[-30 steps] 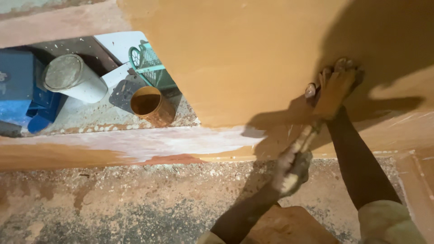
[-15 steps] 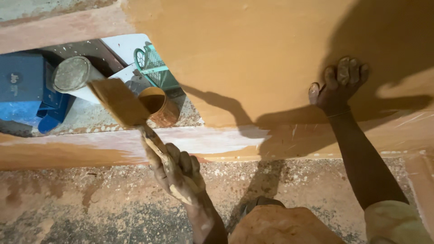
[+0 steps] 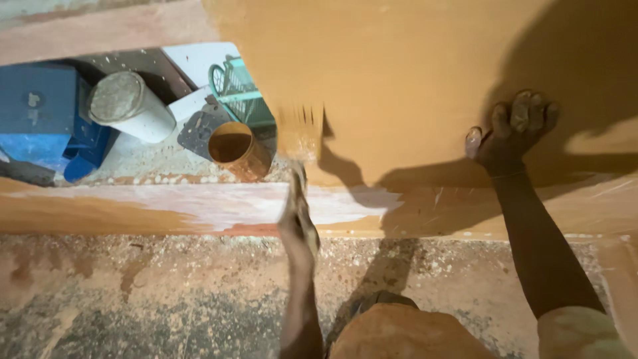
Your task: The person paints a wall with a brush, applying a light orange coat over a white base. They repeatedly dip the brush into a container to reload paint and continue brushing along the wall surface.
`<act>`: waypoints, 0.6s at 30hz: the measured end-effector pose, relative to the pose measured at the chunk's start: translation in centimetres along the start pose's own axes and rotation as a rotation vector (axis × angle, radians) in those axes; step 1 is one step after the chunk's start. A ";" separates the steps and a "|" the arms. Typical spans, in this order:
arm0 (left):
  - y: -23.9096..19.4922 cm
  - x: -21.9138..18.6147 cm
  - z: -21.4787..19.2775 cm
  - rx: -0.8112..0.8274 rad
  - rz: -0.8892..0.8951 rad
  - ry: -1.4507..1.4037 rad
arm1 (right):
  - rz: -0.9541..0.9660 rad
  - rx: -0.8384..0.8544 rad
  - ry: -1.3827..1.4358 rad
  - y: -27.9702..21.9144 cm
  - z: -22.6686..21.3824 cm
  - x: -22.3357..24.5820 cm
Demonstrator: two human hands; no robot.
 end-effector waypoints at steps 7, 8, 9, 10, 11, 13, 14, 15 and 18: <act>-14.5 14.4 -3.4 0.046 -0.213 -0.286 | 0.021 0.016 0.057 -0.2 -0.4 0.2; -14.6 15.0 -3.7 0.072 -0.137 -0.264 | 0.029 0.025 0.081 0.2 -0.2 0.0; -14.1 15.1 -3.9 0.096 -0.061 -0.241 | 0.004 -0.026 0.063 0.5 0.0 -0.1; -13.5 14.6 -4.0 0.104 -0.021 -0.203 | -0.022 -0.073 0.048 0.6 0.1 -0.2; -12.3 13.8 -4.0 0.111 0.018 -0.165 | -0.048 -0.119 0.034 0.6 0.2 -0.3; -10.1 11.0 -4.2 0.024 -0.238 -0.036 | -0.031 -0.062 0.012 -0.2 0.2 -0.1; -8.7 9.4 -4.2 -0.070 -0.521 0.050 | -0.024 -0.038 -0.001 -0.3 0.3 -0.2; -7.4 7.7 -3.9 -0.166 -0.803 0.138 | -0.019 -0.045 -0.002 -0.4 0.4 -0.2; -4.2 1.5 -2.8 -0.595 -0.766 -0.907 | 0.000 -0.046 0.005 -0.4 0.8 -0.3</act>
Point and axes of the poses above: each hand's wrist, its own y-axis towards the middle knuckle, its own z-axis out of the palm, x = y × z, the point moved 1 cm from there along y, towards the middle knuckle, and after that the axes turned 6 degrees about -y, right-handed, at the moved point
